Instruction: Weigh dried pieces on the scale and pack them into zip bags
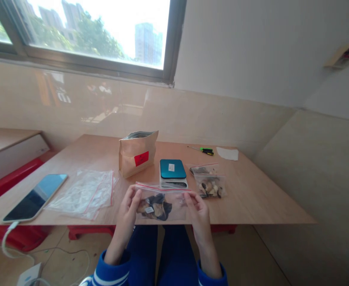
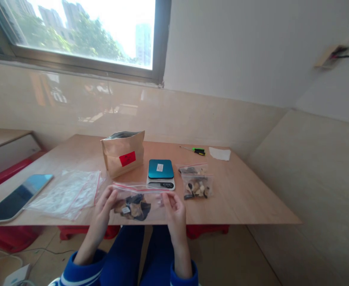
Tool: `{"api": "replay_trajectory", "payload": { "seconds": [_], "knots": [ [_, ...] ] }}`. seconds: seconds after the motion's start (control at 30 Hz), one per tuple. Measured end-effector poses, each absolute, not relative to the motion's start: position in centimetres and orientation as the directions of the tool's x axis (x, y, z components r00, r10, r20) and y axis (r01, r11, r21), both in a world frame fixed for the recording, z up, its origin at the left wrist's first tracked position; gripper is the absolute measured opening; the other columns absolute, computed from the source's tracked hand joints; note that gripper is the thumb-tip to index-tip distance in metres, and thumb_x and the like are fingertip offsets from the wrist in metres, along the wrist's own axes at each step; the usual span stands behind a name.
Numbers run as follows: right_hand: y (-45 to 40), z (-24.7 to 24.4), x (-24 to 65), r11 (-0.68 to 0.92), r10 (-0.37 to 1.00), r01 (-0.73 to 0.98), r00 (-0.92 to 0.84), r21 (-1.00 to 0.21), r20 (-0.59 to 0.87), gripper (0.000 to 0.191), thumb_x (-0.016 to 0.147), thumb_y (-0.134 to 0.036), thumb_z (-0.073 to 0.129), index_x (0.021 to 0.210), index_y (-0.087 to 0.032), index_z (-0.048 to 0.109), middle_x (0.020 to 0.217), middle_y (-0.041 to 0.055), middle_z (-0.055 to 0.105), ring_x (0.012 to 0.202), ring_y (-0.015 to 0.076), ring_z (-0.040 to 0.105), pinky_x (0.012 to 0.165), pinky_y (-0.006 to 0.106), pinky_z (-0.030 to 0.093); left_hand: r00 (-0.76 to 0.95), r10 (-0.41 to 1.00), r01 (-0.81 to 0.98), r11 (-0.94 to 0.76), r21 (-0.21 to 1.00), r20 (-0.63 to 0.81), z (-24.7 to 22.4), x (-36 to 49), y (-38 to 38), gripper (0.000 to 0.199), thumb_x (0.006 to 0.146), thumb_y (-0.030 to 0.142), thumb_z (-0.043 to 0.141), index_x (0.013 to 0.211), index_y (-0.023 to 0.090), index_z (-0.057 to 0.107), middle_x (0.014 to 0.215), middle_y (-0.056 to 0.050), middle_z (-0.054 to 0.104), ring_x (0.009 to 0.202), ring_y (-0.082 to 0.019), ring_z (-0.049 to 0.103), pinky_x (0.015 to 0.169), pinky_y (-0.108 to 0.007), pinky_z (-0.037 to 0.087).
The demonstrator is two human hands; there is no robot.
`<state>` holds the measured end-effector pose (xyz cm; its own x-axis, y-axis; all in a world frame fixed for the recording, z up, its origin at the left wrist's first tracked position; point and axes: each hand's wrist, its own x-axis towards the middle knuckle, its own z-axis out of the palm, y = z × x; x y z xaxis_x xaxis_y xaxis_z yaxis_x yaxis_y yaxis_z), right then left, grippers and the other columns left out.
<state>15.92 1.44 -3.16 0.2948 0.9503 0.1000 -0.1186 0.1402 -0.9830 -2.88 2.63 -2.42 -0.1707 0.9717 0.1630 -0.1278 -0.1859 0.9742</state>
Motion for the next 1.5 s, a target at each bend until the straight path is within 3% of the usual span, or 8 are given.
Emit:
{"api": "replay_trajectory", "payload": {
  "seconds": [0.2, 0.37, 0.83, 1.07, 1.17, 1.27, 1.37, 1.5],
  "knots": [
    [1.1, -3.2, 16.1, 0.163, 0.886, -0.074, 0.450, -0.984, 0.112, 0.037, 0.079, -0.053, 0.065, 0.088, -0.017, 0.064, 0.077, 0.0058, 0.074, 0.070, 0.0188, 0.067, 0.067, 0.028, 0.052, -0.194, 0.972, -0.158, -0.166, 0.973, 0.134, -3.3, -2.1, 3.0, 0.033, 0.079, 0.052, 0.063, 0.079, 0.019, 0.059, 0.065, 0.002, 0.062, 0.061, -0.014, 0.062, 0.057, -0.022, 0.049],
    [0.7, -3.1, 16.7, 0.164, 0.871, -0.026, 0.473, -0.986, 0.132, 0.040, 0.078, -0.054, 0.064, 0.090, -0.016, 0.066, 0.074, 0.0062, 0.073, 0.067, 0.0192, 0.067, 0.066, 0.029, 0.052, -0.247, 0.957, 0.012, -0.152, 0.988, 0.150, -4.0, -2.6, 3.2, 0.033, 0.076, 0.051, 0.067, 0.078, 0.018, 0.065, 0.071, -0.001, 0.069, 0.072, -0.017, 0.066, 0.065, -0.023, 0.050],
    [0.5, -3.9, 17.3, 0.266, 0.828, 0.003, 0.512, -0.964, 0.230, 0.025, 0.078, -0.043, 0.068, 0.077, -0.017, 0.067, 0.069, 0.0002, 0.066, 0.065, 0.0139, 0.060, 0.063, 0.024, 0.048, -0.191, 0.903, 0.332, -0.309, 0.891, 0.384, -2.8, -4.2, 2.2, 0.022, 0.082, 0.043, 0.064, 0.077, 0.022, 0.068, 0.077, -0.001, 0.072, 0.071, -0.017, 0.068, 0.065, -0.023, 0.052],
    [0.5, -3.9, 17.5, 0.322, 0.797, 0.034, 0.529, -0.946, 0.290, 0.024, 0.079, -0.040, 0.067, 0.072, -0.018, 0.063, 0.068, -0.0016, 0.062, 0.068, 0.0132, 0.056, 0.067, 0.024, 0.045, -0.185, 0.819, 0.510, -0.393, 0.765, 0.543, -2.6, -3.8, 2.1, 0.019, 0.088, 0.036, 0.056, 0.080, 0.021, 0.064, 0.087, -0.003, 0.068, 0.081, -0.017, 0.065, 0.076, -0.028, 0.047],
    [0.8, -3.7, 17.0, 0.297, 0.789, -0.018, 0.568, -0.955, 0.235, 0.026, 0.079, -0.043, 0.067, 0.074, -0.018, 0.062, 0.067, -0.0018, 0.062, 0.066, 0.0131, 0.057, 0.066, 0.024, 0.045, -0.235, 0.861, 0.392, -0.341, 0.855, 0.451, -2.5, -2.7, 2.1, 0.023, 0.086, 0.041, 0.058, 0.077, 0.021, 0.062, 0.076, -0.001, 0.065, 0.075, -0.017, 0.062, 0.071, -0.026, 0.046],
    [1.0, -3.7, 16.4, 0.278, 0.814, -0.102, 0.554, -0.955, 0.178, 0.029, 0.082, -0.047, 0.063, 0.079, -0.018, 0.060, 0.067, -0.0017, 0.061, 0.064, 0.0135, 0.058, 0.064, 0.026, 0.046, -0.265, 0.936, 0.027, -0.233, 0.972, 0.232, -2.7, -1.1, 2.1, 0.032, 0.087, 0.049, 0.053, 0.074, 0.020, 0.059, 0.068, 0.001, 0.062, 0.068, -0.015, 0.061, 0.065, -0.025, 0.048],
    [1.1, -3.9, 15.8, 0.242, 0.846, -0.137, 0.515, -0.960, 0.140, 0.033, 0.084, -0.051, 0.057, 0.087, -0.018, 0.060, 0.073, -0.0001, 0.063, 0.066, 0.0142, 0.059, 0.066, 0.027, 0.048, -0.212, 0.975, -0.348, -0.135, 0.928, 0.062, -3.0, 0.3, 2.2, 0.035, 0.087, 0.051, 0.050, 0.082, 0.018, 0.060, 0.075, -0.002, 0.068, 0.075, -0.017, 0.066, 0.074, -0.029, 0.052],
    [1.2, -4.1, 15.4, 0.183, 0.892, -0.209, 0.445, -0.961, 0.073, 0.039, 0.081, -0.050, 0.063, 0.104, -0.019, 0.057, 0.073, -0.0010, 0.065, 0.069, 0.0148, 0.062, 0.068, 0.027, 0.049, -0.142, 0.990, -0.494, -0.065, 0.867, -0.007, -3.1, 0.6, 2.0, 0.028, 0.080, 0.043, 0.065, 0.089, 0.017, 0.061, 0.081, -0.003, 0.072, 0.078, -0.018, 0.069, 0.076, -0.029, 0.053]
  ]
}}
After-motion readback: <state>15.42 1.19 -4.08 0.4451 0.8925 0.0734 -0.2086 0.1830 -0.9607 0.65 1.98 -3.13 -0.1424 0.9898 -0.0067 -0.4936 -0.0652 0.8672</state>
